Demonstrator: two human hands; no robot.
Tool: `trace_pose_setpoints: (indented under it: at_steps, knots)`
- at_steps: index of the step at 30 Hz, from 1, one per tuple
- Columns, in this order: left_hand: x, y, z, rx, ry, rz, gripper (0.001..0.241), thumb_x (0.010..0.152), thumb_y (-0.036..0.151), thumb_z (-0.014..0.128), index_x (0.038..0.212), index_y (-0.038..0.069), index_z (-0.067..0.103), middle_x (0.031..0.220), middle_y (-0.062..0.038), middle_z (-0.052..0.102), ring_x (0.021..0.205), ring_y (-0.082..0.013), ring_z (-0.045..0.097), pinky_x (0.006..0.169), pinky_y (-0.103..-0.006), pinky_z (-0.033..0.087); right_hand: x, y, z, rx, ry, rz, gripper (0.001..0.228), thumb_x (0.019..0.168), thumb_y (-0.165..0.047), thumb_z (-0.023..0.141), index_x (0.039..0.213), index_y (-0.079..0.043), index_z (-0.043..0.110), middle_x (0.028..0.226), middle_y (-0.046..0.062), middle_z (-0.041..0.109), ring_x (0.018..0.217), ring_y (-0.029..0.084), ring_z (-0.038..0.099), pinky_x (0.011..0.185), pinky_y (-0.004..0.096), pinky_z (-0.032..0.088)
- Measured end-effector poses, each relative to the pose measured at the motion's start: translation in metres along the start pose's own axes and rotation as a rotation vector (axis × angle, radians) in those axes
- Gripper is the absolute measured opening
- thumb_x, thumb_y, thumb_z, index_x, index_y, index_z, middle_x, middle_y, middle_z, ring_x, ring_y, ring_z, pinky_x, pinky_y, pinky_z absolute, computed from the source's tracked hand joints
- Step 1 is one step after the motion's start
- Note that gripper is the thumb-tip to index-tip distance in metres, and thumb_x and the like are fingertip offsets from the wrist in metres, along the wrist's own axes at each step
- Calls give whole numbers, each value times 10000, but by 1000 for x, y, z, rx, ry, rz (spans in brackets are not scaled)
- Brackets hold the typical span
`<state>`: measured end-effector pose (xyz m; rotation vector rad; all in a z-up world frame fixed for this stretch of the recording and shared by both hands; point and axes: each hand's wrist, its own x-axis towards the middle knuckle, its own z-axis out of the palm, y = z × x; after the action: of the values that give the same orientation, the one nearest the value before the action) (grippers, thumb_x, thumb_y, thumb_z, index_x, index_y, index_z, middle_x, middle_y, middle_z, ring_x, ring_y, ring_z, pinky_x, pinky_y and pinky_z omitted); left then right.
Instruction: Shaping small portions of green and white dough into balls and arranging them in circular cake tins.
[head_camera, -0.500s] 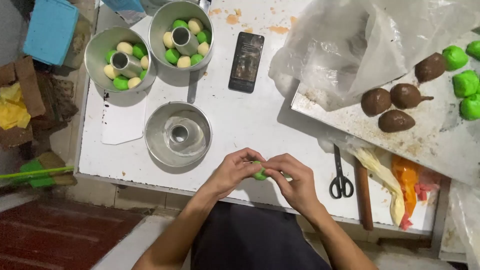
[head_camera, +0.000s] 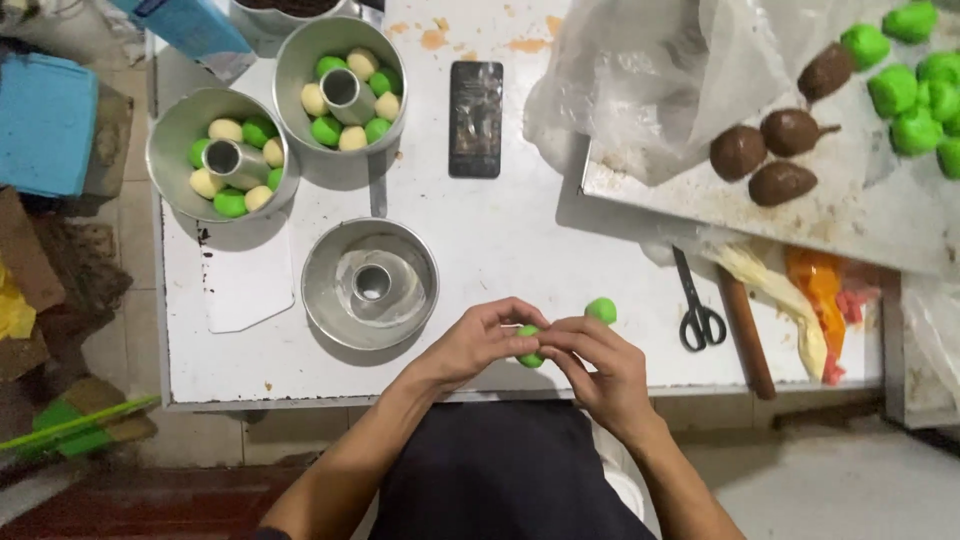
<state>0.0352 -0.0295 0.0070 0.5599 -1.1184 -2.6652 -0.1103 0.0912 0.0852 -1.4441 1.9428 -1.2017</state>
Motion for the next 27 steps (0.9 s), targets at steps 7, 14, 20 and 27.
trace_pose_setpoints:
  at_steps: [7, 14, 20, 27]
  knots:
    - [-9, 4, 8, -46, -95, -59, 536, 869, 92, 780, 1333, -81, 576, 1174, -189, 640, 1058, -308, 701, 906, -440, 638, -23, -6, 15, 21, 218, 135, 136, 810, 30, 799, 921, -45, 817, 819, 110, 770, 659, 234, 717, 625, 360, 596]
    - [-6, -15, -5, 31, -102, -9, 456, 820, 73, 828, 1211, -65, 638, 1045, -143, 672, 930, -206, 696, 844, -355, 625, -34, 0, 16, -34, 152, 77, 231, 798, -50, 831, 1027, -67, 820, 901, 89, 761, 668, 221, 715, 563, 318, 578]
    - [7, -12, -6, 170, 45, 21, 466, 806, 129, 843, 1213, -27, 678, 1010, -107, 690, 888, -184, 690, 789, -316, 600, -26, 22, 23, 147, 191, 204, 237, 844, 29, 743, 1057, -66, 790, 976, 87, 795, 783, 236, 772, 663, 348, 634]
    - [88, 24, -32, 1429, 698, -80, 919, 789, 205, 896, 1539, -11, 410, 1419, -369, 390, 1237, -538, 493, 1041, -638, 416, -34, 79, -19, 227, 302, 350, 415, 978, 79, 586, 1390, 36, 569, 1358, 236, 639, 980, 336, 722, 785, 406, 612]
